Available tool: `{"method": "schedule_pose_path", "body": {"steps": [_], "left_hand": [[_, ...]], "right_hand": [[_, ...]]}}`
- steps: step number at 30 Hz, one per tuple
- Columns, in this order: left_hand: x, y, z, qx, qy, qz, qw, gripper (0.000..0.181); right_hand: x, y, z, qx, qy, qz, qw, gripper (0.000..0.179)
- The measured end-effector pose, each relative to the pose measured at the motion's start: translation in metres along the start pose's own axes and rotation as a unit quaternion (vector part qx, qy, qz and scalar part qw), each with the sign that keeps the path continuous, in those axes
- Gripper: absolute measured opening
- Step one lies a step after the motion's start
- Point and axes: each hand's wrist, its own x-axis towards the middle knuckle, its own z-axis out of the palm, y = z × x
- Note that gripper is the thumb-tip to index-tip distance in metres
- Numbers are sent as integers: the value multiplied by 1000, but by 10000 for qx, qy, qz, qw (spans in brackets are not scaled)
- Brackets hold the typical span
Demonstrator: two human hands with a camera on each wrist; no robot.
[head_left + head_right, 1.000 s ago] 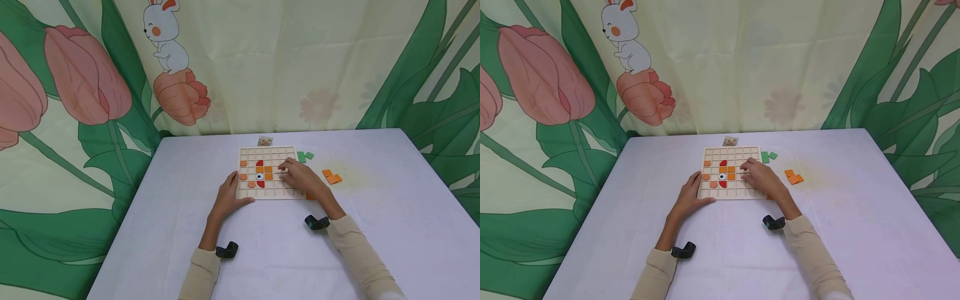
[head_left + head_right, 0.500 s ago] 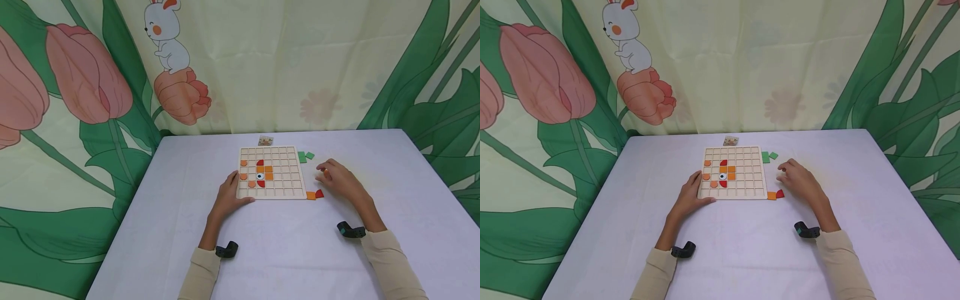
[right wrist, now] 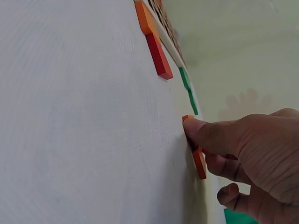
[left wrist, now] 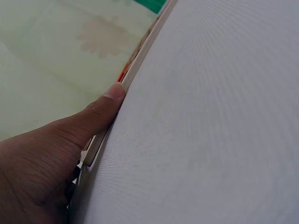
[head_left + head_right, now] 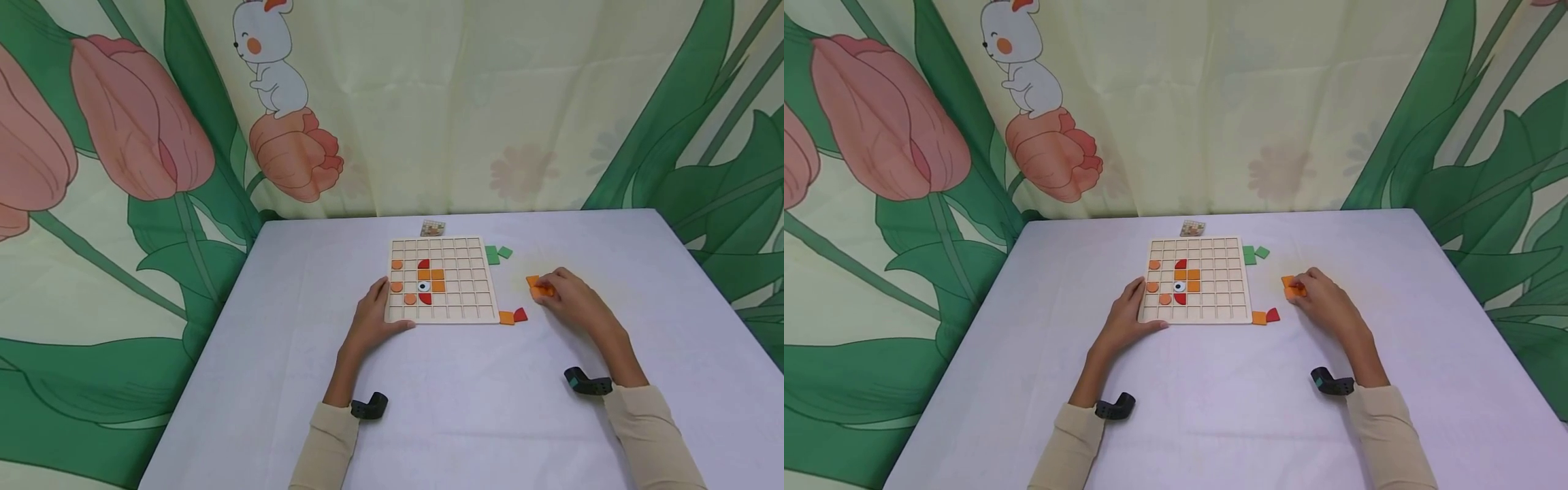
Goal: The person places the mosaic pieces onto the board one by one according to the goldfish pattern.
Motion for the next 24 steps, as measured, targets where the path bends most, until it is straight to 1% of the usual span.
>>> {"method": "schedule_pose_path", "body": {"steps": [8, 18, 24], "left_hand": [[-1, 0, 0, -78, 48, -14, 10000, 116], [-1, 1, 0, -78, 43, -8, 10000, 116], [-1, 2, 0, -51, 34, 8, 10000, 116]], "right_hand": [[4, -3, 3, 286, -51, -6, 9996, 32], [7, -11, 9, 211, -66, -245, 9995, 30], [9, -13, 11, 146, -85, -310, 9994, 28]]}}
